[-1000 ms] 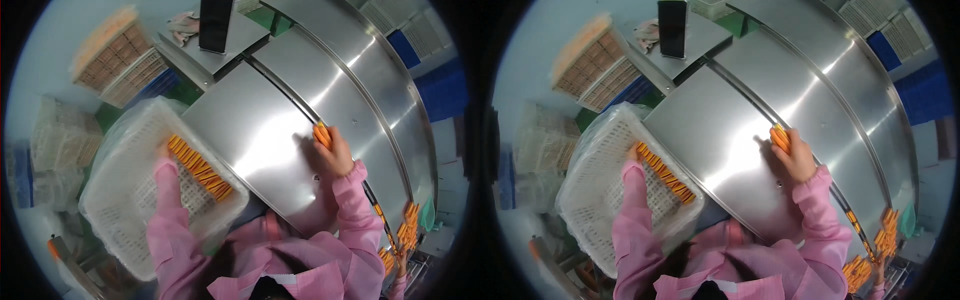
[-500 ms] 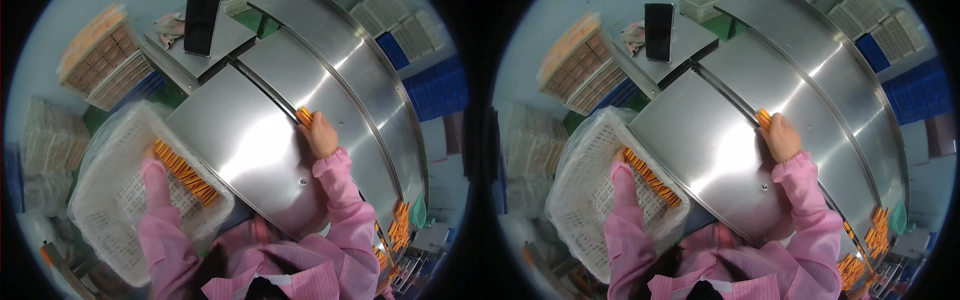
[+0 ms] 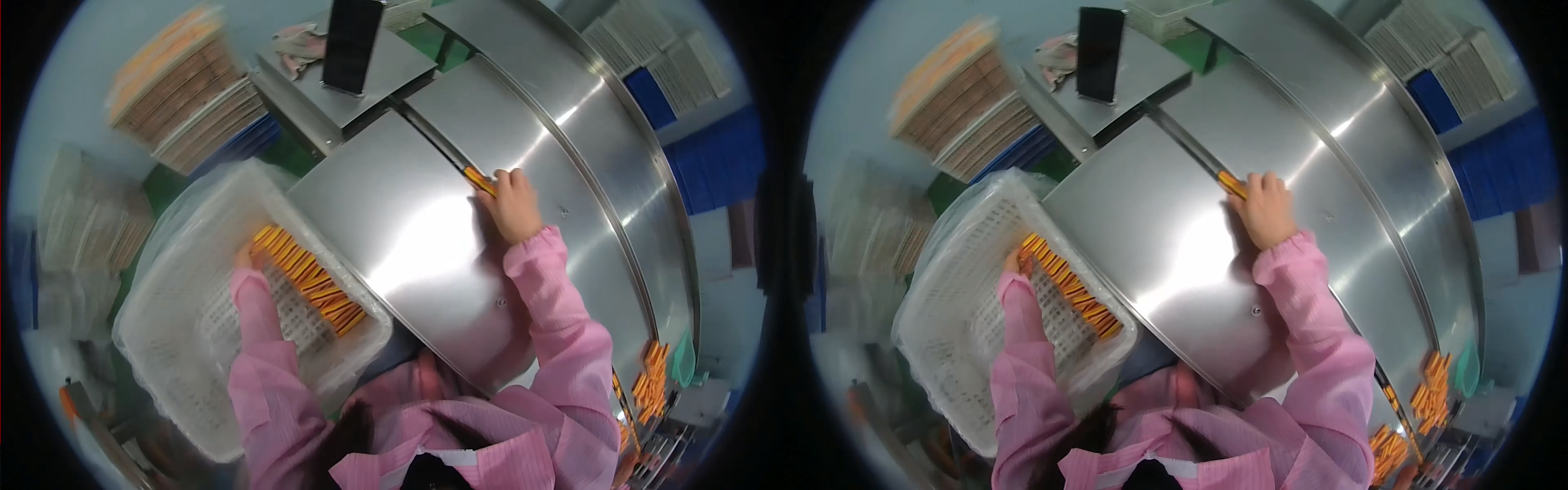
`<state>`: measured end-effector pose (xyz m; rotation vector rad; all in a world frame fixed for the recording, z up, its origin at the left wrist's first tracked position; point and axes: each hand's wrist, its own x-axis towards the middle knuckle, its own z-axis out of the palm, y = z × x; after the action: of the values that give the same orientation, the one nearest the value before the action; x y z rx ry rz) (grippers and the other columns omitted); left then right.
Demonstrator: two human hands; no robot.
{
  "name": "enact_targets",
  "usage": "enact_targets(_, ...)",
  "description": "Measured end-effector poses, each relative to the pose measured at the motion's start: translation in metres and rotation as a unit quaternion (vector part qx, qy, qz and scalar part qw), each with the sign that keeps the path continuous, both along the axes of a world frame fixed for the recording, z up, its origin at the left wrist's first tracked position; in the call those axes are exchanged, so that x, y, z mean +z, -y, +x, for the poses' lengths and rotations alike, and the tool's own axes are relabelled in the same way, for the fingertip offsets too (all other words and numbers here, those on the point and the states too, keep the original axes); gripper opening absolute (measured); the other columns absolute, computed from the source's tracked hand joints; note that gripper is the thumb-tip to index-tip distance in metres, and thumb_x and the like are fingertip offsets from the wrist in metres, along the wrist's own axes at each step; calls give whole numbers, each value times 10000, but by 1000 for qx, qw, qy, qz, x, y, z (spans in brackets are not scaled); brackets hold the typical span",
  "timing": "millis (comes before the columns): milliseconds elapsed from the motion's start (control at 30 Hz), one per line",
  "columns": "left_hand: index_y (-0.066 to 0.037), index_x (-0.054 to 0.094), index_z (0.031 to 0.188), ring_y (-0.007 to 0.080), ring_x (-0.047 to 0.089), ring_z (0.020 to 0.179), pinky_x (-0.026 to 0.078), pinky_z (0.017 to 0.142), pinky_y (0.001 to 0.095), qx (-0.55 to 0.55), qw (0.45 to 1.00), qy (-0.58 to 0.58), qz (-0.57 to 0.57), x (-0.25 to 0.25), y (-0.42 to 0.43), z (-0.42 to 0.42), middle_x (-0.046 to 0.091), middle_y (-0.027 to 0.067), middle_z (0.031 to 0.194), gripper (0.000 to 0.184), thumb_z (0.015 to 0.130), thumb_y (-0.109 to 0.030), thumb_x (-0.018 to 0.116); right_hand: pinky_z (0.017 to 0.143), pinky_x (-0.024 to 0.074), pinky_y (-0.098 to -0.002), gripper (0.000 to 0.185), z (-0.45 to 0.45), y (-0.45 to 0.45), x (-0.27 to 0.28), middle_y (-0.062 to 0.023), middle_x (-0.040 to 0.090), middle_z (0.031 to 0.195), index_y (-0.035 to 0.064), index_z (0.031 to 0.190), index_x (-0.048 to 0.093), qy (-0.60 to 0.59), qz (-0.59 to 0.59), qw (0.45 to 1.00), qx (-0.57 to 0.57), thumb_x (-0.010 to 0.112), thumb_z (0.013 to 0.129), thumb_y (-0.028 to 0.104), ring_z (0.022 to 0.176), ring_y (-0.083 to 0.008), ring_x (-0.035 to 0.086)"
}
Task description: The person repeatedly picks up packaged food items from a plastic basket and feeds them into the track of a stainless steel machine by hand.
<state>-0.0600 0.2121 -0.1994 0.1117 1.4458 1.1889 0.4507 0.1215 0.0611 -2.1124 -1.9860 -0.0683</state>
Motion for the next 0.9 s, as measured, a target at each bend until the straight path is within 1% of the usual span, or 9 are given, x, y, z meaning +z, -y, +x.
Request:
enact_targets(100,-57,572,896,127,552,615,472,509,232,-8,997,-70,-23,13,26,-42,578,47,774,174,784,-177,633,641,426,-413,246,-5,11,11,-169,499,845,-3,923,522,12,23,999,39,621,756,148,752,-327,512)
enact_targets(267,-48,577,915,96,532,736,451,583,195,-108,970,-206,66,130,68,-63,568,25,832,182,782,-154,644,588,412,-401,130,-71,21,40,-137,475,706,19,806,503,-60,84,974,202,574,708,67,673,-305,499)
enact_targets(333,-41,577,951,94,527,755,442,632,193,-191,940,-269,91,193,88,-24,564,20,847,180,779,-73,621,596,394,-376,155,-117,28,43,-110,449,700,46,763,487,-134,100,930,328,591,659,94,644,-276,468)
enact_targets(367,-19,564,970,102,535,768,445,670,220,-228,921,-284,142,222,99,6,575,29,861,199,785,-75,611,710,439,-379,372,-138,33,46,-128,518,880,26,986,532,-147,57,912,378,653,645,112,805,-308,522)
enact_targets(433,5,548,988,115,549,803,451,731,253,-291,895,-262,212,275,122,70,585,41,884,221,782,-56,599,747,423,-337,527,-181,39,69,-108,520,920,15,1093,502,-151,127,892,406,683,619,157,864,-275,526)
enact_targets(533,7,545,1014,131,559,842,455,768,268,-327,890,-162,273,310,142,131,589,51,916,236,790,-58,581,700,427,-318,318,-201,37,64,-85,538,865,47,934,512,-121,69,922,361,621,659,164,812,-229,552)
enact_targets(667,3,536,1097,154,570,888,454,799,285,-414,871,102,244,284,102,120,601,91,979,288,857,-153,507,568,481,-359,352,-151,43,46,-120,591,782,47,978,480,-179,-14,922,342,656,708,188,668,-272,603)
enact_targets(800,-9,542,1116,137,564,728,474,668,257,-432,758,-487,46,93,12,-3,579,79,896,452,853,-377,538,579,481,-442,357,-51,45,51,-209,601,727,53,985,407,-264,-105,950,128,626,782,249,668,-390,601)
enact_targets(900,-12,562,1097,112,518,618,455,606,237,-394,841,-369,28,39,-5,-21,568,49,795,458,855,-400,529,580,460,-445,301,1,47,36,-214,586,765,31,931,395,-136,-88,987,-21,611,791,186,696,-393,586)
